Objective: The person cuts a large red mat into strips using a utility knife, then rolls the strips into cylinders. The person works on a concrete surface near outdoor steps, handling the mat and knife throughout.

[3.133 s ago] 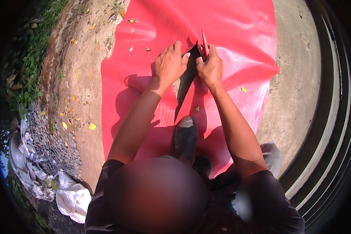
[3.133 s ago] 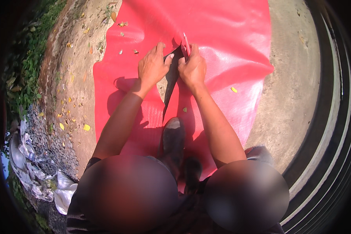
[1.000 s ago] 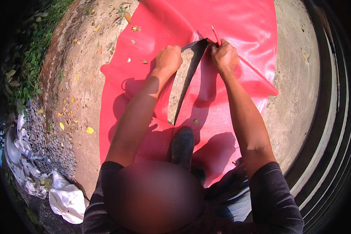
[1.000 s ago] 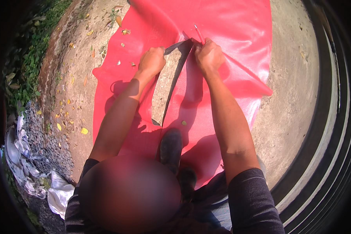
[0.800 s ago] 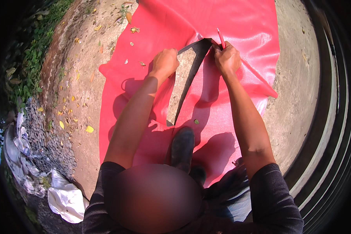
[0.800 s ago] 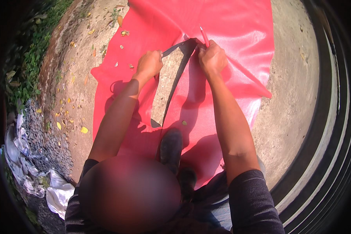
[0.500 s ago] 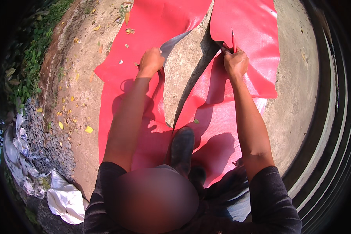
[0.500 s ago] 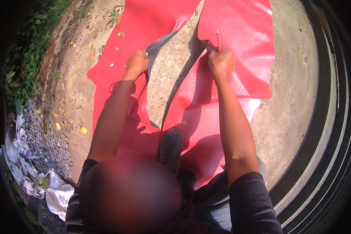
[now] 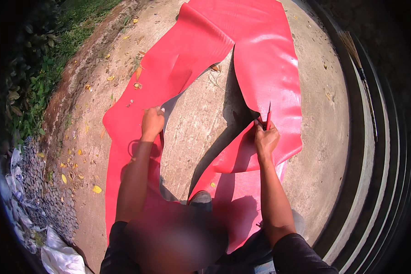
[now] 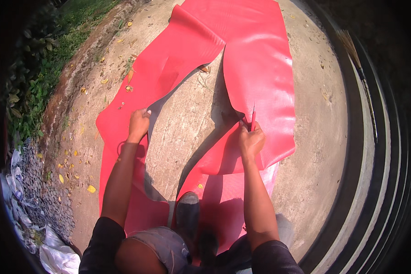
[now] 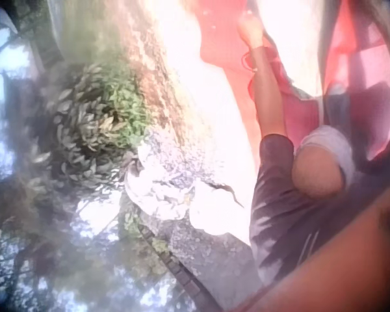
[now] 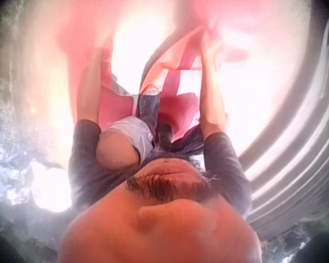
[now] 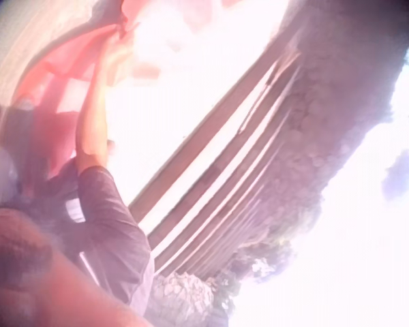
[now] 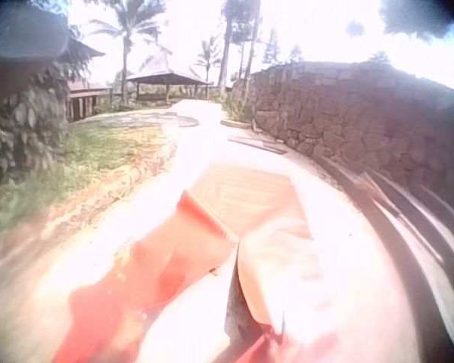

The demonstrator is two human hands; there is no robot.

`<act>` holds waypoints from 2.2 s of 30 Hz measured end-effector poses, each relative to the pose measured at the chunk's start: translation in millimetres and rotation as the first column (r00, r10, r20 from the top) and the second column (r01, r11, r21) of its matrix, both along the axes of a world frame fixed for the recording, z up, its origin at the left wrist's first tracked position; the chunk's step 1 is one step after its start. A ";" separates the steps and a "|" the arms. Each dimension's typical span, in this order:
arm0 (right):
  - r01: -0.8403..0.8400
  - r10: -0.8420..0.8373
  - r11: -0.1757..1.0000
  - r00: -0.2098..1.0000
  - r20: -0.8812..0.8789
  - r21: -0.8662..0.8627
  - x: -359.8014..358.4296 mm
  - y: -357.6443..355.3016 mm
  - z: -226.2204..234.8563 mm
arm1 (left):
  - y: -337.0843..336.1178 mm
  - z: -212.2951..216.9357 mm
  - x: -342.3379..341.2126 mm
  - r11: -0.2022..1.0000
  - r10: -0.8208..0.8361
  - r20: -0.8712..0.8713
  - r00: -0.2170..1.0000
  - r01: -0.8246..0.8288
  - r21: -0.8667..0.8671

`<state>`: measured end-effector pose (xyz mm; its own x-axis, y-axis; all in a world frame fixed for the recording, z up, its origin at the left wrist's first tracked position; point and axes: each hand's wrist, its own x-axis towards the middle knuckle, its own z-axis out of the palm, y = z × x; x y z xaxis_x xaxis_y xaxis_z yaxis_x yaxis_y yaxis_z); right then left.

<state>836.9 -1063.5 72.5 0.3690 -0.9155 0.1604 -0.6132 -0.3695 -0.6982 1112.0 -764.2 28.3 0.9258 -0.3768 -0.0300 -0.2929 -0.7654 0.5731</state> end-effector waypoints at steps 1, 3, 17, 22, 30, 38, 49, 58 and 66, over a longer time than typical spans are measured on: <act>-0.012 0.012 1.000 1.000 -0.005 0.019 4.3 -0.8 6.9 | -3.2 0.9 -1.1 0.999 0.001 0.019 1.000 -0.001 -0.036; -0.017 0.020 0.998 0.998 -0.053 0.058 -1.0 -4.9 10.7 | -25.0 26.3 -15.2 0.995 -0.096 -0.114 0.989 0.096 -0.006; -0.371 0.317 0.917 0.902 -0.294 -0.149 -25.4 4.8 -45.5 | -49.9 -31.2 -64.2 0.920 -0.356 -0.013 0.934 0.353 0.172; -0.364 0.345 0.929 0.770 -0.538 0.075 -59.0 21.1 -93.3 | -84.2 -49.4 -46.6 0.889 -0.372 -0.061 0.926 0.374 0.264; -0.385 0.362 0.917 0.694 -0.622 0.104 -43.0 23.1 -87.7 | -190.6 -74.0 53.9 0.861 -0.351 0.058 0.935 0.297 0.413; -0.387 0.476 0.879 0.668 -0.572 0.279 -50.8 -10.7 -74.4 | -262.6 -74.8 135.9 0.881 -0.254 0.127 0.959 0.175 0.440; -0.382 0.540 0.792 0.802 -0.254 0.476 38.3 -200.1 16.3 | -280.3 -69.0 137.8 0.872 -0.263 0.142 0.954 0.172 0.458; -0.753 0.647 0.625 0.352 -0.676 0.206 229.9 -370.8 129.3 | -274.7 -84.8 148.9 0.831 -0.289 0.147 0.946 0.172 0.528; -0.616 0.666 0.746 0.688 -0.286 0.255 286.8 -410.8 37.3 | -276.5 -75.0 147.5 0.812 -0.312 0.100 0.945 0.211 0.544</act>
